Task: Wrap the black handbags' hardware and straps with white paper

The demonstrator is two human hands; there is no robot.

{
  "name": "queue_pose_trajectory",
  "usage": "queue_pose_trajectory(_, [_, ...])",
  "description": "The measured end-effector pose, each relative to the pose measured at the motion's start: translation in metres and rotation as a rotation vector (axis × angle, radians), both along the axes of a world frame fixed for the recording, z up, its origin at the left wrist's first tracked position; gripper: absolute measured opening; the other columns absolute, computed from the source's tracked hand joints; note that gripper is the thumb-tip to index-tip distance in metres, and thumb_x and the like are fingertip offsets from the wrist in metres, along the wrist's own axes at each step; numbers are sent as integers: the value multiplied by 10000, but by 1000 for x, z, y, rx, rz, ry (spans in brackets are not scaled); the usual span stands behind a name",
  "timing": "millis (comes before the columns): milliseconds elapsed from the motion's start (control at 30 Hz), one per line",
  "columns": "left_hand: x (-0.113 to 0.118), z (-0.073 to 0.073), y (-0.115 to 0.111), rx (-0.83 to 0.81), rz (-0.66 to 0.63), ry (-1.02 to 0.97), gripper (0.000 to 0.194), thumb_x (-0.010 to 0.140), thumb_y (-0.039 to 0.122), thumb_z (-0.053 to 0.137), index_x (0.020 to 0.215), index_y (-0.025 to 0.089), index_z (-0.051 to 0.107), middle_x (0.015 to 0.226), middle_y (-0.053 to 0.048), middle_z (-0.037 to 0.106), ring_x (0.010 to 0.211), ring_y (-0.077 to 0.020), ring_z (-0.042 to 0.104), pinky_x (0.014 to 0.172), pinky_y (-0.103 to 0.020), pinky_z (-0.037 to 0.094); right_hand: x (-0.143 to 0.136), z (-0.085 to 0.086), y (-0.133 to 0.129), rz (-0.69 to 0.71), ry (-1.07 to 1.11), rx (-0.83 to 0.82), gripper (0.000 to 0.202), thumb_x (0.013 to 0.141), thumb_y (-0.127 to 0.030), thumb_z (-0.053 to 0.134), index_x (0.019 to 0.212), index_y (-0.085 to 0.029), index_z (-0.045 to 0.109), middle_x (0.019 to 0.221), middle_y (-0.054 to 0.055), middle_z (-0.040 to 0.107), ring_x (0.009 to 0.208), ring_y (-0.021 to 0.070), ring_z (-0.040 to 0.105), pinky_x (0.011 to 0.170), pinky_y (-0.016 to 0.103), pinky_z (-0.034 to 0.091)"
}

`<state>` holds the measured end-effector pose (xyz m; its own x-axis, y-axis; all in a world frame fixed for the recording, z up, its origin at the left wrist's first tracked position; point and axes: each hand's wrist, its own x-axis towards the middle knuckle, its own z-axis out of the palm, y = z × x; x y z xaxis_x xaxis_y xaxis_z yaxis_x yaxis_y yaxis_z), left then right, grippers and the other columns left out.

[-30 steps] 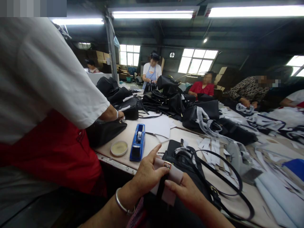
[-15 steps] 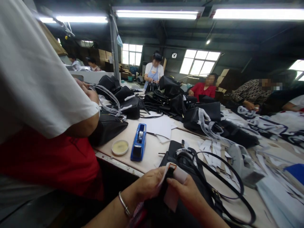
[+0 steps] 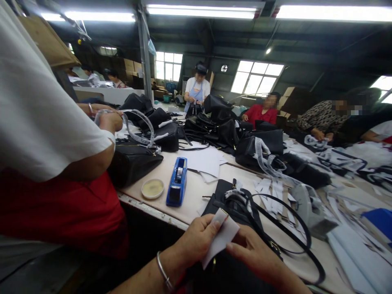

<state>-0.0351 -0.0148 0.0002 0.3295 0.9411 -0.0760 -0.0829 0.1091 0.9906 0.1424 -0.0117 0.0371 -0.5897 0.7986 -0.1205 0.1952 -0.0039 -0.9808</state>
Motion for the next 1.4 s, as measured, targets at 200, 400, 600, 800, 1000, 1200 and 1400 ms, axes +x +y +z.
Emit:
queue_pose_trajectory(200, [1, -3, 2, -8, -5, 65, 531, 925, 609, 459, 964, 113, 645, 743, -15, 604, 604, -115, 475, 520, -224, 326, 20, 0, 12, 112, -65, 34, 204, 846, -307, 583, 814, -140, 696, 754, 30, 654, 748, 193, 571, 700, 287, 428])
queue_pose_trajectory(400, [3, -8, -3, 97, 89, 238, 477, 950, 588, 413, 842, 159, 592, 655, -24, 628, 570, -139, 546, 536, -246, 373, 3, -19, 22, -139, -118, 122, 204, 855, -302, 615, 755, -152, 711, 711, 22, 684, 700, 180, 597, 689, 287, 455])
queue_pose_trajectory(600, [2, -7, -8, 160, -29, 265, 434, 991, 538, 339, 905, 170, 554, 642, -14, 614, 552, -133, 547, 549, -248, 391, -2, -28, 23, -154, 96, 72, 267, 812, -405, 710, 920, -161, 693, 869, 40, 696, 851, 217, 639, 804, 328, 498])
queue_pose_trajectory(800, [0, -9, -12, 344, -21, 313, 392, 1017, 443, 305, 900, 167, 559, 819, -70, 624, 728, -160, 541, 709, -290, 430, -7, -32, 16, -196, 150, -4, 313, 845, -465, 673, 787, -170, 589, 649, -17, 599, 545, 142, 565, 531, 261, 455])
queue_pose_trajectory(1000, [-4, 1, -10, -12, -228, 0, 488, 954, 593, 369, 1059, 155, 556, 771, -42, 610, 580, -133, 525, 511, -239, 398, -13, -35, 11, -368, 113, 69, 355, 866, -494, 632, 737, -176, 541, 536, -58, 490, 462, 93, 450, 456, 216, 333])
queue_pose_trajectory(1200, [14, -1, -8, 71, -6, 186, 482, 937, 612, 428, 778, 173, 546, 628, 17, 505, 525, -100, 436, 483, -214, 326, -14, -27, 6, -460, 4, 208, 377, 861, -491, 614, 690, -155, 601, 618, -8, 571, 586, 129, 520, 551, 244, 403])
queue_pose_trajectory(1400, [14, -19, 4, 71, 43, 319, 581, 850, 740, 447, 716, 187, 561, 615, 3, 520, 588, -135, 475, 525, -211, 364, 79, -9, 37, -794, -221, 494, 360, 913, -481, 534, 901, -167, 710, 715, 25, 640, 668, 168, 570, 639, 280, 455])
